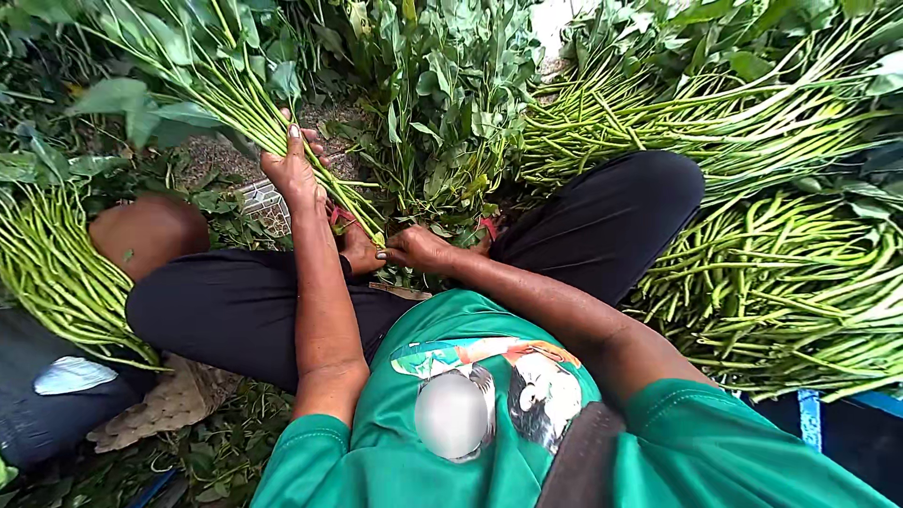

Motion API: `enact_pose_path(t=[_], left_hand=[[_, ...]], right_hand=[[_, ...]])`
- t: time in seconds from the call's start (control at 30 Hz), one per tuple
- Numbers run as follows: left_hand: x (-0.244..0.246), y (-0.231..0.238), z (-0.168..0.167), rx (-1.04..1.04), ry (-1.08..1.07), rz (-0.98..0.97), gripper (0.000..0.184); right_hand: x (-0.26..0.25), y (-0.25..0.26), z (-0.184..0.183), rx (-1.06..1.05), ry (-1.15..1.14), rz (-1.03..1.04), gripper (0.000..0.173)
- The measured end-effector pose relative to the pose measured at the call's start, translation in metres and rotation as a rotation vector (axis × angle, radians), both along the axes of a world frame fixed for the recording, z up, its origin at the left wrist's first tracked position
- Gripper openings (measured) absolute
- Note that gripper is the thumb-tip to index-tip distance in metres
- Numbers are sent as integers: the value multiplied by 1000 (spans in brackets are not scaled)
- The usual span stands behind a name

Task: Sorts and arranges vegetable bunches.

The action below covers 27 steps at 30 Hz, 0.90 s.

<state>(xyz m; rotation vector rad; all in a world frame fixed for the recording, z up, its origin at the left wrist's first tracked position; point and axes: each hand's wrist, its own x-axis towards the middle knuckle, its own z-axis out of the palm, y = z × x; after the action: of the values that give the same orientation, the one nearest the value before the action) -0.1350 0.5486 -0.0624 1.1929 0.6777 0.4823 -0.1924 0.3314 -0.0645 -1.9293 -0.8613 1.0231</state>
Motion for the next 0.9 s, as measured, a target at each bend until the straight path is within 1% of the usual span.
enact_pose_path(t=[0.03, 0.1, 0.17, 0.23, 0.3, 0.33, 0.37, 0.4, 0.43, 0.5, 0.53, 0.57, 0.63, 0.67, 0.73, 0.8, 0.83, 0.87, 0.9], left_hand=[[-1, 3, -3, -76, 26, 15, 25], [-2, 6, -11, -237, 86, 74, 19], [-1, -3, -14, -372, 139, 106, 13], [4, -11, -12, -497, 141, 111, 11], [3, -5, -17, -540, 137, 145, 8], [0, 0, -24, -518, 138, 182, 6], [-3, 3, -30, -467, 153, 206, 4], [-3, 2, -31, -401, 167, 196, 5], [-1, 0, -27, -347, 178, 153, 8], [2, -7, -14, -297, 216, 46, 16], [2, -9, -10, -304, 236, 1, 20], [1, -10, -7, -324, 263, -48, 23], [0, -13, 2, -343, 306, -116, 26], [-1, -14, 8, -315, 324, -159, 24], [-1, -14, 18, -191, 313, -216, 19], [-1, -13, 26, -10, 214, -195, 18], [-1, -10, 27, 85, 154, -156, 18], [0, -7, 26, 153, 87, -106, 22], [1, -3, 23, 171, 26, -61, 28]], right_hand=[[-6, -3, 4, 76, -118, -27, 40], [-7, -6, 16, 270, -357, -168, 34], [6, -4, 30, 440, -548, -306, 33], [18, -2, 46, 584, -728, -373, 31], [25, -4, 70, 681, -855, -413, 32], [32, -7, 83, 672, -893, -432, 33], [44, -10, 89, 606, -890, -450, 34], [58, -14, 87, 479, -838, -452, 35], [75, -18, 74, 305, -748, -426, 35], [102, -23, 35, -85, -488, -287, 24], [112, -19, 12, -222, -347, -230, 26], [116, -14, -13, -289, -254, -207, 33], [118, 1, -56, -329, -175, -209, 36], [118, 8, -71, -356, -156, -228, 38], [116, 17, -94, -411, -109, -279, 43], [120, 19, -101, -429, -87, -313, 46], [123, 16, -100, -397, -108, -337, 45], [126, 12, -96, -334, -131, -383, 42], [131, 8, -88, -258, -151, -450, 40]])
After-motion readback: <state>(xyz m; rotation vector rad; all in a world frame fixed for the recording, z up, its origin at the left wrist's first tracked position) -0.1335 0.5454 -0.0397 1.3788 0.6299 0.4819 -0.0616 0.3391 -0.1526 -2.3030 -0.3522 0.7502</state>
